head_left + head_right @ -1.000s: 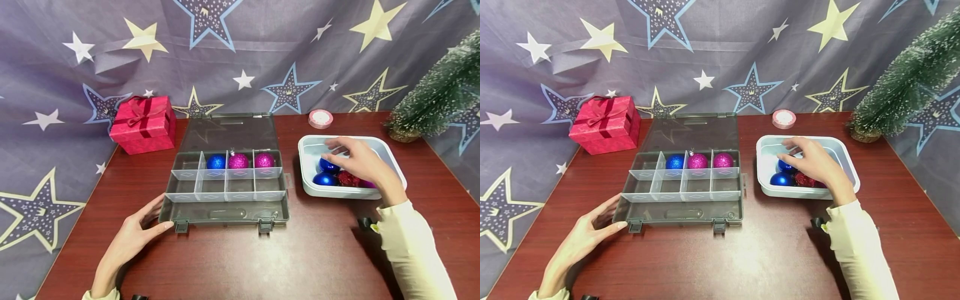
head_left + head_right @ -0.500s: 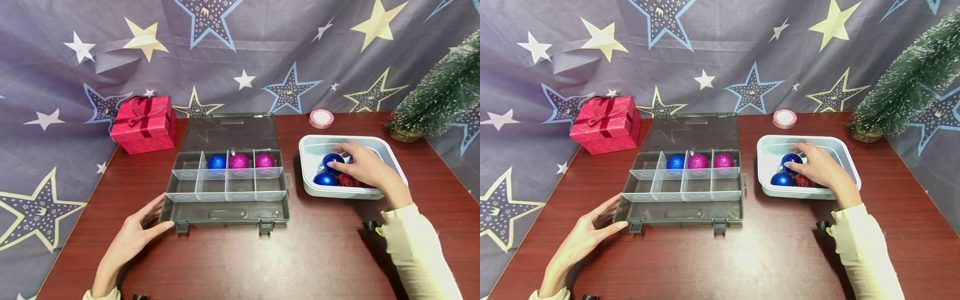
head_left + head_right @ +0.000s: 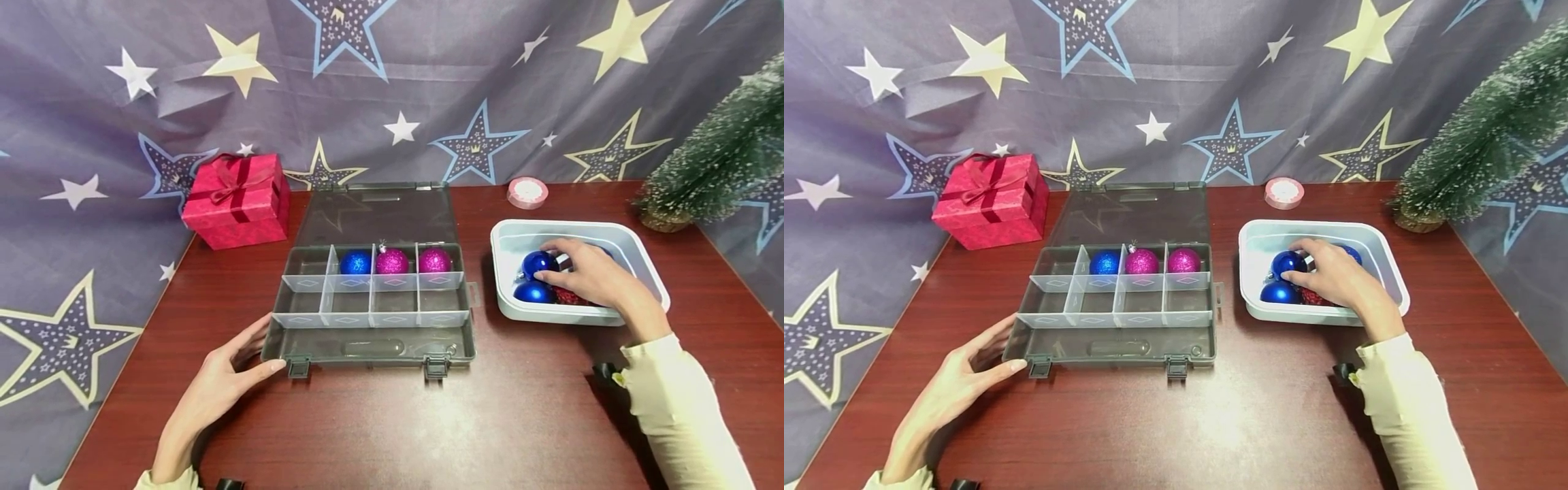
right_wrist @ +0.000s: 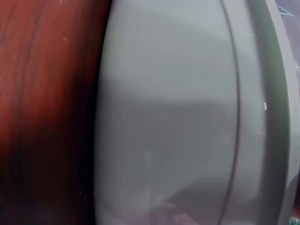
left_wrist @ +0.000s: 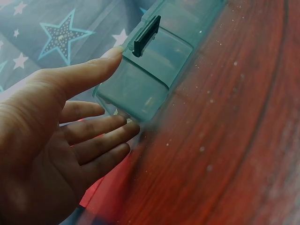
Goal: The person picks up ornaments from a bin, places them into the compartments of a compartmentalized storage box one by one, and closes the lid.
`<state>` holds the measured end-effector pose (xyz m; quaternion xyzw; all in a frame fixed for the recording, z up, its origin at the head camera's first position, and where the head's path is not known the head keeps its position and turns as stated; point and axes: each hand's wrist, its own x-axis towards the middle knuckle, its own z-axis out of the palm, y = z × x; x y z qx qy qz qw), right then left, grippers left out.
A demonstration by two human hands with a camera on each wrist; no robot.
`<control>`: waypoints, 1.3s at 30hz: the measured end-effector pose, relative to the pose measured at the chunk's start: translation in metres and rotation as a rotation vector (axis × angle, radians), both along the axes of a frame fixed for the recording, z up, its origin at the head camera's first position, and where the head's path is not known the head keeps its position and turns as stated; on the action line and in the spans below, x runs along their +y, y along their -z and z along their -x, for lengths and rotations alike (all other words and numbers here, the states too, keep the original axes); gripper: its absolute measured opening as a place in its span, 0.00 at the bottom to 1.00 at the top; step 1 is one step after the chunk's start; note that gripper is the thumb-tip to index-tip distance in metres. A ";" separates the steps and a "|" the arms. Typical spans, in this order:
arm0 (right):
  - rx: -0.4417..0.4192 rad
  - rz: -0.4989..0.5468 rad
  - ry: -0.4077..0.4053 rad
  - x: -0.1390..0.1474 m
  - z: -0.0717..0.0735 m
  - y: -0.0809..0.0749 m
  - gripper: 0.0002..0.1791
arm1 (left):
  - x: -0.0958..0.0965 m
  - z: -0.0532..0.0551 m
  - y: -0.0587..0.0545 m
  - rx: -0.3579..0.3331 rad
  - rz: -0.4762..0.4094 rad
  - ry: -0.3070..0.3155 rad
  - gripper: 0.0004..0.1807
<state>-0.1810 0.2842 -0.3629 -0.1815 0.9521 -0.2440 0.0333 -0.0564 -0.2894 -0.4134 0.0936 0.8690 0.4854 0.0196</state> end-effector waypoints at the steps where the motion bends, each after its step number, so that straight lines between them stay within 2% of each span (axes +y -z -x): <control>1: 0.005 0.007 -0.002 0.000 0.000 0.000 0.27 | 0.000 0.000 0.000 -0.001 -0.001 0.001 0.40; 10: 0.081 0.119 0.027 -0.001 -0.005 -0.009 0.28 | 0.001 0.000 -0.001 -0.006 0.000 -0.003 0.40; 18: 0.085 0.188 0.068 -0.010 -0.010 -0.021 0.31 | 0.000 0.001 0.000 0.008 -0.012 0.002 0.40; 29: 0.145 0.245 0.023 -0.025 -0.011 -0.028 0.29 | 0.000 0.000 0.001 0.001 -0.006 0.005 0.40; 39: 0.191 0.349 -0.041 -0.053 -0.002 -0.023 0.25 | 0.000 0.000 0.000 0.003 -0.005 0.004 0.40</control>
